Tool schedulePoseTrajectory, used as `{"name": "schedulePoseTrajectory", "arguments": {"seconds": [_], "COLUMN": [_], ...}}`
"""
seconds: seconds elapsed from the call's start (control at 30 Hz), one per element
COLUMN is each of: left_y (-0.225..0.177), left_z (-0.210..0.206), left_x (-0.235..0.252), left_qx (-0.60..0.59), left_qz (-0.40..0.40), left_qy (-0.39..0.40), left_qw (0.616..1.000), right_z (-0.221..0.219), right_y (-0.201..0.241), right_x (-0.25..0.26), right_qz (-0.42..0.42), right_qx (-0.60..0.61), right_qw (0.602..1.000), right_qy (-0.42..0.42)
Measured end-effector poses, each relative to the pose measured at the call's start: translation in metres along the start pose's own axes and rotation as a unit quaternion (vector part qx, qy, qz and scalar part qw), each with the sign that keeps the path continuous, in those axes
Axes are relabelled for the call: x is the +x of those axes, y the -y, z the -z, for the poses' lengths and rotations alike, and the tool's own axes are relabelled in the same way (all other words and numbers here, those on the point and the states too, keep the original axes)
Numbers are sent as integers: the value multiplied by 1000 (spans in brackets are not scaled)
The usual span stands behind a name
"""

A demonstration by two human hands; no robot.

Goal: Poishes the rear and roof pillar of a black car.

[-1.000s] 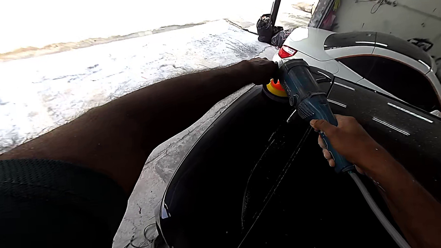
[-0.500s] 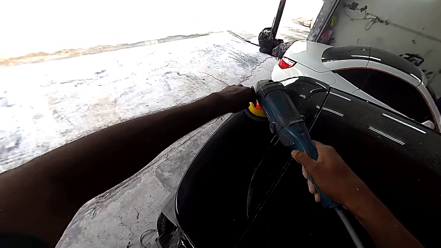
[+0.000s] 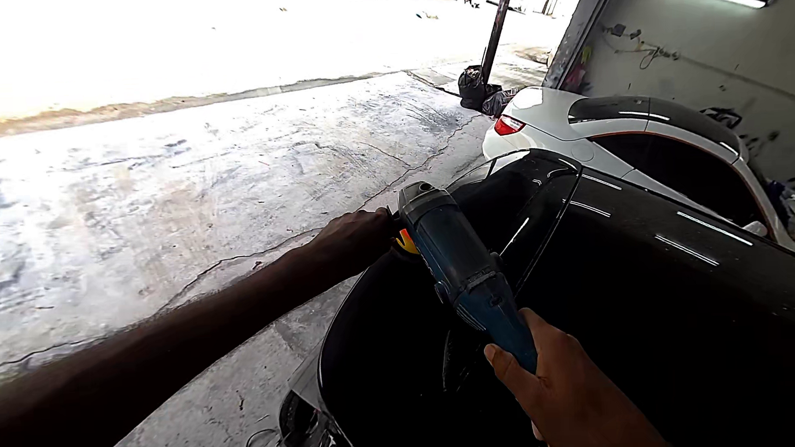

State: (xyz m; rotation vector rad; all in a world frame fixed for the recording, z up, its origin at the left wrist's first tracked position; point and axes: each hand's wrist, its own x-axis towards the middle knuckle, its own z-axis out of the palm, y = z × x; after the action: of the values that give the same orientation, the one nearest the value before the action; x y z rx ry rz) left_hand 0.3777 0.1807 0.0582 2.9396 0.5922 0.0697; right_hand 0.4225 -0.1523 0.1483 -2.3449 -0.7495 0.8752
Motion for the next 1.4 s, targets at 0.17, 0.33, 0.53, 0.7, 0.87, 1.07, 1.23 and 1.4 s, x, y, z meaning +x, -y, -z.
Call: {"name": "schedulePoseTrajectory", "arguments": {"seconds": [0.17,0.33,0.53,0.7,0.87,1.07,1.23,1.4], "left_y": [11,18,-5,-36,-52,-71,-92,-105], "left_z": [-7,-10,10,40,40,38,42,40], "left_x": [-34,-32,9,49,96,154,182,207], "left_qx": [18,12,2,16,26,53,57,70], "left_qz": [37,40,9,-10,-52,-111,-138,-193], "left_qy": [-1,1,10,69,60,56,55,48], "left_qw": [999,999,1000,997,997,991,987,978], "right_z": [-9,-8,10,25,42,61,74,83], "right_y": [3,3,-3,-13,-20,-32,-41,-47], "right_x": [-12,-6,11,34,54,78,90,97], "right_qz": [33,39,6,-13,-28,-43,-49,-59], "right_qx": [-27,-32,21,56,86,108,134,153], "right_qw": [999,999,1000,998,994,989,983,977], "right_qy": [16,11,-1,-27,-59,-94,-115,-133]}}
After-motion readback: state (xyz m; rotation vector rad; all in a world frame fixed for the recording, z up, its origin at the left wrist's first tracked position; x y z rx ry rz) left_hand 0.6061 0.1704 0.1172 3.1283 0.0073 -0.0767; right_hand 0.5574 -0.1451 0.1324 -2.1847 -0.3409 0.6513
